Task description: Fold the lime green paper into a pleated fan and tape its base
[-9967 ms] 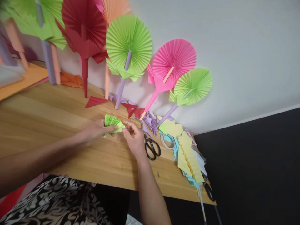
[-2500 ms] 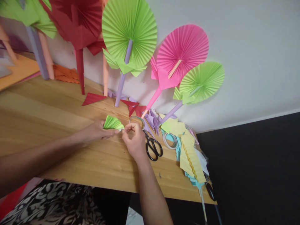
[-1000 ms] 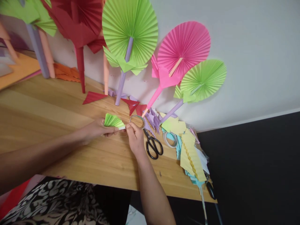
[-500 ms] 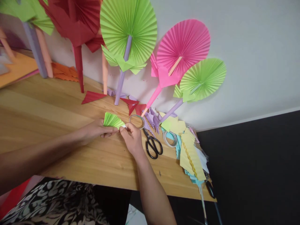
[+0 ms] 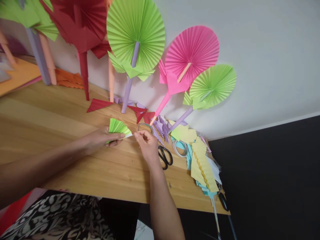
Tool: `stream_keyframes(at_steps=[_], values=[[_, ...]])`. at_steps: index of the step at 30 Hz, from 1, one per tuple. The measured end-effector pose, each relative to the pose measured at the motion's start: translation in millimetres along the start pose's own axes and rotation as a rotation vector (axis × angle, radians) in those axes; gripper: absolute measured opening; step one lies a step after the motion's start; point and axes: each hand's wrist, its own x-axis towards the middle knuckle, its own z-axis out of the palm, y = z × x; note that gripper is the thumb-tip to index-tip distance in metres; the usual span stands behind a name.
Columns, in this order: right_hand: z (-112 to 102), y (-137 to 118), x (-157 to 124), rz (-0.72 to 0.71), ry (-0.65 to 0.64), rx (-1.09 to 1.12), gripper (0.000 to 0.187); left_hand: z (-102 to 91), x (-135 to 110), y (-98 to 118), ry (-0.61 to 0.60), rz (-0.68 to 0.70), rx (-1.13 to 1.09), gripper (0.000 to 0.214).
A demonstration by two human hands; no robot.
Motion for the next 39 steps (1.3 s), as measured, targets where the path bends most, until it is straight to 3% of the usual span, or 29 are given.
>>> stream_keyframes(at_steps=[16, 22, 27, 33, 39], values=[[0.0, -2.7, -1.1, -0.054, -0.003, -0.061, 0.028, 0.5, 0.3, -0.4, 0.027, 0.006, 0.033, 0.032], [9.5, -1.6, -5.3, 0.009, -0.19, -0.007, 0.026, 1.1, -0.3, -0.9, 0.022, 0.023, 0.013, 0.033], [16.6, -5.2, -8.1, -0.012, -0.152, -0.075, 0.026, 1.2, 0.1, -0.3, 0.009, 0.016, 0.039, 0.038], [11.1, -6.9, -6.8, 0.006, -0.189, -0.018, 0.026, -0.6, 2.3, -3.6, -0.02, 0.015, 0.015, 0.032], [1.1, -0.9, -0.8, -0.035, -0.074, 0.015, 0.032, -9.5, 6.7, -4.0, -0.056, 0.1, -0.089, 0.035]])
